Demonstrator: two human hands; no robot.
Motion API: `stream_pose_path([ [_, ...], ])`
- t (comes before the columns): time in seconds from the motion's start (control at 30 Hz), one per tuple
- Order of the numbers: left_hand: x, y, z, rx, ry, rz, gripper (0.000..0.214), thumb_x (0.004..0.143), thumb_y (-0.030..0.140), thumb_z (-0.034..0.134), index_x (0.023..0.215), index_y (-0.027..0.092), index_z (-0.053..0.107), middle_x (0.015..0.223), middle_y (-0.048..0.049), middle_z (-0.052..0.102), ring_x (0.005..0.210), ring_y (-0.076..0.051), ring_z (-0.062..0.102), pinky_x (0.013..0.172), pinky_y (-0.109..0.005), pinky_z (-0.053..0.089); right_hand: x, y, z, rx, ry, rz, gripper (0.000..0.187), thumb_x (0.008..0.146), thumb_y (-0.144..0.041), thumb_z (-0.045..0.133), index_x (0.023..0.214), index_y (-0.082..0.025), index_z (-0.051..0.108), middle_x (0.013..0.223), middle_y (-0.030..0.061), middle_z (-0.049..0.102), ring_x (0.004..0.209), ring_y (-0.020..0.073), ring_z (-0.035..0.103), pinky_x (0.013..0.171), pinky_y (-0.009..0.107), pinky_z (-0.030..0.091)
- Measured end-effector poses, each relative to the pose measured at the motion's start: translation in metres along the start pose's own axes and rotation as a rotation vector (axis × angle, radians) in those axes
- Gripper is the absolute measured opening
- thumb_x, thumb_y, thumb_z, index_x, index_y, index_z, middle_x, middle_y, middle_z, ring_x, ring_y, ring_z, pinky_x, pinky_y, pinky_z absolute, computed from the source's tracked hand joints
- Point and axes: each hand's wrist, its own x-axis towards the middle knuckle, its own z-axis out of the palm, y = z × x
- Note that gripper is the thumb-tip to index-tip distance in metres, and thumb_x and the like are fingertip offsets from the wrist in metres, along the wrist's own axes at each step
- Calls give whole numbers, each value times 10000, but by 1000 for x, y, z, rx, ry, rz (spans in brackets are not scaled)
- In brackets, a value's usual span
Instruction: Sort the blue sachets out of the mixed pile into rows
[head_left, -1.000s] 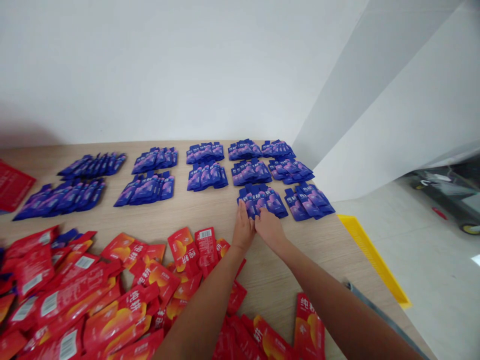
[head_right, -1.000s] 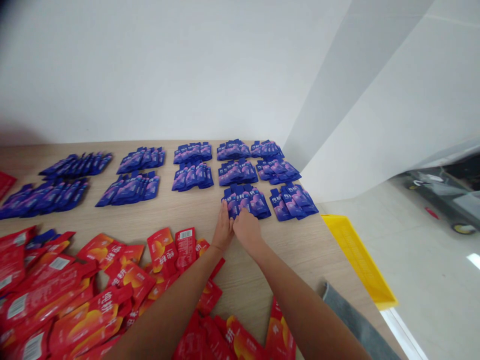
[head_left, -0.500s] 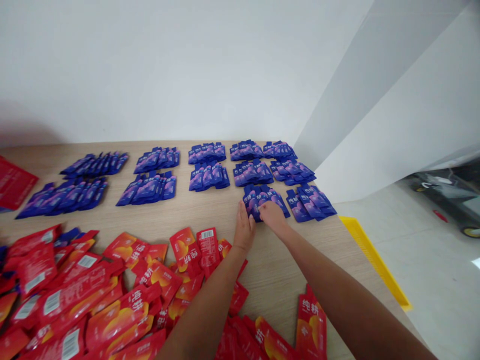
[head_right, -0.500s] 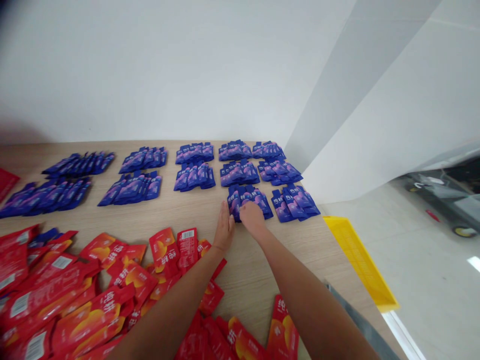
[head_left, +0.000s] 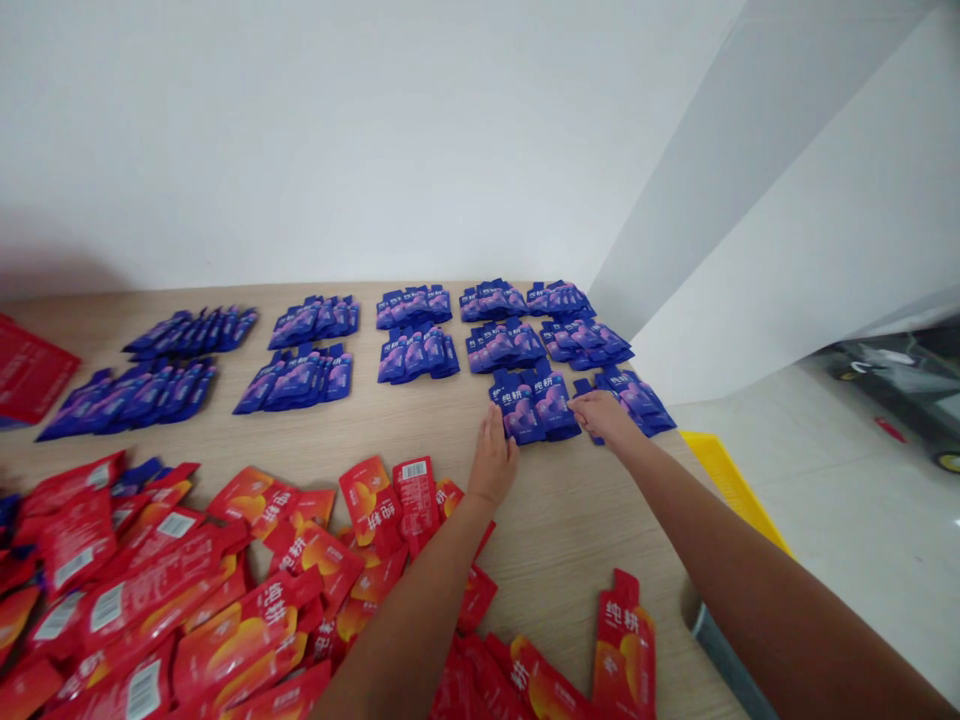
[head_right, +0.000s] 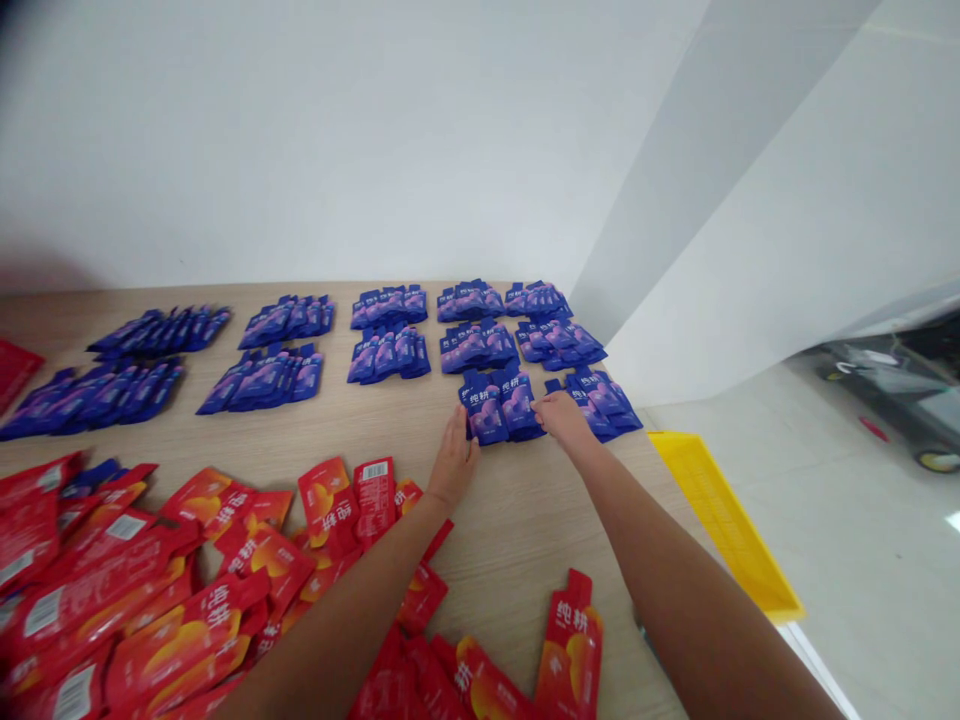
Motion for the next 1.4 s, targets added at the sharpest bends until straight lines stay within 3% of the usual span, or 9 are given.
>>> stream_pose_path([
  [0.17,2,2,-4,45,-55,27,565,911,163,333,1463,132,215,1492,-188,350,1408,-235,287,1148,-522,252,3,-3,4,-16,-42,68,342,765,-206,528,444,-204,410,352,-59,371,312,65,310,373,220,235],
  [0.4,4,7,-8,81,-113,23,515,920,162,333,1433,141,296,1484,-178,371,1391,-225,326,1140,-531,250,-1,2,-2,-127,-19,25,380,798,-204,493,421,-194,445,322,-48,387,322,77,360,419,225,265],
  [0.67,5,17,-11,187,-155,66,521,943,289,385,1430,126,303,1501,-171,343,1416,-246,265,1140,-512,253,-10,12,6,-203,57,-43,235,807,-248,467,616,-189,589,409,-44,483,441,126,489,523,236,353],
  [0.87,7,29,-18,338,-229,20,572,940,326,410,1461,138,269,1540,-98,283,1432,-253,216,1158,-458,234,-8,5,9,-284,40,-89,357,810,-264,479,461,-201,508,444,-1,513,551,156,543,586,257,354],
  [1.1,12,36,-17,417,-206,-12,546,943,338,412,1462,211,302,1529,-45,319,1402,-257,293,1128,-438,295,0,0,1,-333,30,-88,292,797,-263,531,513,-197,550,469,2,524,574,163,551,574,254,343],
  [1.4,18,37,-18,450,-153,5,617,882,497,505,1444,305,339,1517,-44,349,1350,-328,351,1065,-495,345,-6,17,-3,-298,80,-103,289,845,-245,439,630,-192,626,486,3,549,586,162,561,605,251,374],
])
